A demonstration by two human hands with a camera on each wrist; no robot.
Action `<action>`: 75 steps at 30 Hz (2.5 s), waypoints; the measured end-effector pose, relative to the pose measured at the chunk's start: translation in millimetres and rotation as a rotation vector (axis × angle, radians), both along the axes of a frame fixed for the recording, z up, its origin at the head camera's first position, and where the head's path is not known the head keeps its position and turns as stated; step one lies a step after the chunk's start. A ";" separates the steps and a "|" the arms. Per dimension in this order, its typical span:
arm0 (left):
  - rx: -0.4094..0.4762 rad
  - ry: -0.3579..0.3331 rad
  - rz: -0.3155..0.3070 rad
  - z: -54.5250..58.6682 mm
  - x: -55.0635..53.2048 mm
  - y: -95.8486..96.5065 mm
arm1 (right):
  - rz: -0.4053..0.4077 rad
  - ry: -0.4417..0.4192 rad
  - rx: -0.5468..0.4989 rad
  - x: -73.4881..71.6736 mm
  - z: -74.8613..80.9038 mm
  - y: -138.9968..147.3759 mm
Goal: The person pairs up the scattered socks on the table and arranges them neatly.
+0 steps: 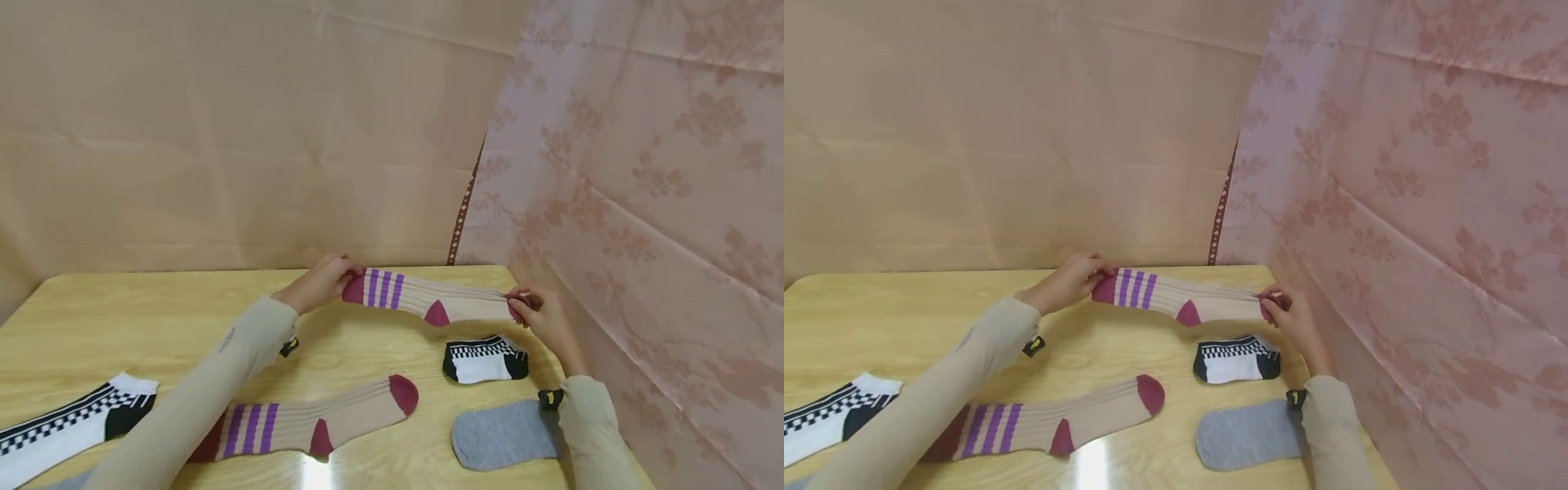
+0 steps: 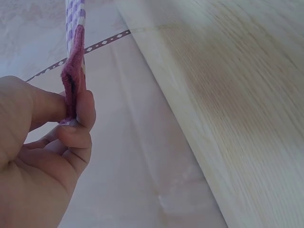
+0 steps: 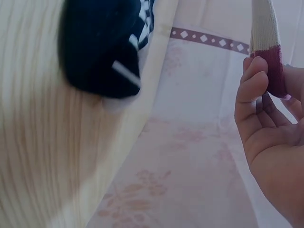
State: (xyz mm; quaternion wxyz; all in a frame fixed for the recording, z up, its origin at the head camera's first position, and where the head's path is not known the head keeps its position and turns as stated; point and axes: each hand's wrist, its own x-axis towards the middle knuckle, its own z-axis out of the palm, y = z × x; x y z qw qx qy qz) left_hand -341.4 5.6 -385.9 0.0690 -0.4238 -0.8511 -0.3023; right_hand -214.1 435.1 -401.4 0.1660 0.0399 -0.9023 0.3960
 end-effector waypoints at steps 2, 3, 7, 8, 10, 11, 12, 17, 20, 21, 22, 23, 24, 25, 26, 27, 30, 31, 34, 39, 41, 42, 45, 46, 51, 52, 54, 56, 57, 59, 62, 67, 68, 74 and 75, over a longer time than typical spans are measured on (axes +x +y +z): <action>-0.007 0.001 -0.001 0.4 1.8 -1.5 | 0.007 0.001 0.000 0.7 -0.5 -1.2; -0.013 0.003 0.001 1.0 2.7 -2.5 | 0.009 0.002 0.001 0.9 -0.4 -2.2; -0.027 0.054 0.015 4.3 5.0 -9.6 | 0.026 0.010 -0.003 -1.2 1.7 -7.6; -0.030 0.074 0.019 5.3 5.5 -11.8 | 0.029 0.013 -0.003 -2.0 2.7 -9.3; -0.020 0.101 0.021 6.8 7.3 -16.7 | 0.040 0.017 -0.002 -3.2 4.8 -13.1; -0.014 0.112 0.024 7.1 8.4 -19.3 | 0.048 0.020 -0.001 -3.6 5.6 -15.2; -0.006 0.120 0.025 7.5 10.2 -22.0 | 0.059 0.023 0.006 -4.0 5.9 -16.7; 0.022 0.141 0.006 6.0 19.3 -34.1 | 0.109 0.027 0.010 -2.3 7.9 -25.2; 0.045 0.128 -0.004 5.8 22.9 -41.9 | 0.124 0.021 0.005 -4.0 8.2 -30.0; 0.050 0.115 -0.001 6.3 23.7 -44.8 | 0.126 0.018 0.009 -5.6 8.1 -31.4; 0.053 0.101 0.004 6.9 24.6 -47.7 | 0.132 0.015 0.012 -7.0 8.1 -33.2; 0.053 0.089 0.010 8.1 25.8 -50.5 | 0.135 0.012 0.012 -8.7 8.0 -34.9; 0.051 0.087 0.015 8.7 26.1 -52.5 | 0.134 0.008 0.017 -9.8 8.0 -36.1; 0.045 0.084 0.020 9.3 26.7 -54.3 | 0.130 0.004 0.024 -10.4 8.0 -37.4; 0.040 0.083 0.025 9.9 27.7 -55.9 | 0.124 -0.005 0.034 -10.4 8.3 -38.7; 0.035 0.087 0.030 10.1 28.5 -57.4 | 0.124 -0.008 0.034 -10.2 8.7 -40.1; 0.024 0.103 0.050 10.4 32.0 -61.0 | 0.111 -0.028 0.054 -9.0 10.4 -44.4; 0.026 0.106 0.054 10.5 33.5 -62.1 | 0.110 -0.033 0.056 -8.4 11.3 -45.8; 0.021 0.113 0.073 10.7 38.5 -66.3 | 0.096 -0.037 0.075 -7.1 13.8 -49.6; 0.013 0.103 0.104 8.9 47.5 -75.6 | 0.104 -0.011 0.095 -5.9 17.0 -57.1; 0.012 0.097 0.110 6.5 52.0 -78.5 | 0.117 -0.002 0.100 -5.2 17.5 -59.8; 0.011 0.097 0.112 4.7 54.2 -80.0 | 0.124 0.000 0.101 -5.0 17.3 -60.7; 0.010 0.103 0.118 -0.7 61.4 -83.6 | 0.145 0.000 0.109 -4.9 16.4 -63.2; 0.009 0.111 0.120 -2.2 63.4 -84.5 | 0.151 -0.001 0.113 -5.0 16.1 -64.0; 0.022 0.132 0.124 -5.1 71.1 -86.8 | 0.163 -0.007 0.137 -4.4 16.4 -66.6; 0.020 0.135 0.127 -5.2 72.2 -87.3 | 0.165 -0.008 0.140 -3.9 16.7 -67.3; 0.012 0.139 0.134 -4.9 74.9 -89.3 | 0.172 -0.008 0.145 -2.8 17.2 -69.3; 0.007 0.143 0.136 -4.4 78.0 -92.1 | 0.186 -0.009 0.147 -1.5 17.0 -72.1; 0.003 0.141 0.138 -4.3 79.7 -93.9 | 0.192 -0.008 0.144 -0.6 17.0 -73.8; -0.005 0.134 0.142 -4.4 84.3 -98.4 | 0.207 -0.007 0.144 1.0 17.0 -77.8; -0.012 0.114 0.145 -5.3 92.2 -105.9 | 0.231 -0.009 0.151 2.8 17.5 -83.2; -0.013 0.132 0.178 -4.7 104.7 -117.1 | 0.277 -0.018 0.191 4.3 22.5 -92.5; -0.016 0.138 0.186 -3.7 106.8 -118.9 | 0.287 -0.020 0.195 4.7 23.8 -94.6; -0.099 0.066 0.214 1.2 118.7 -128.7 | 0.332 -0.045 0.202 9.8 29.1 -104.8; -0.119 0.048 0.219 1.5 121.1 -130.1 | 0.342 -0.048 0.207 10.8 29.5 -106.1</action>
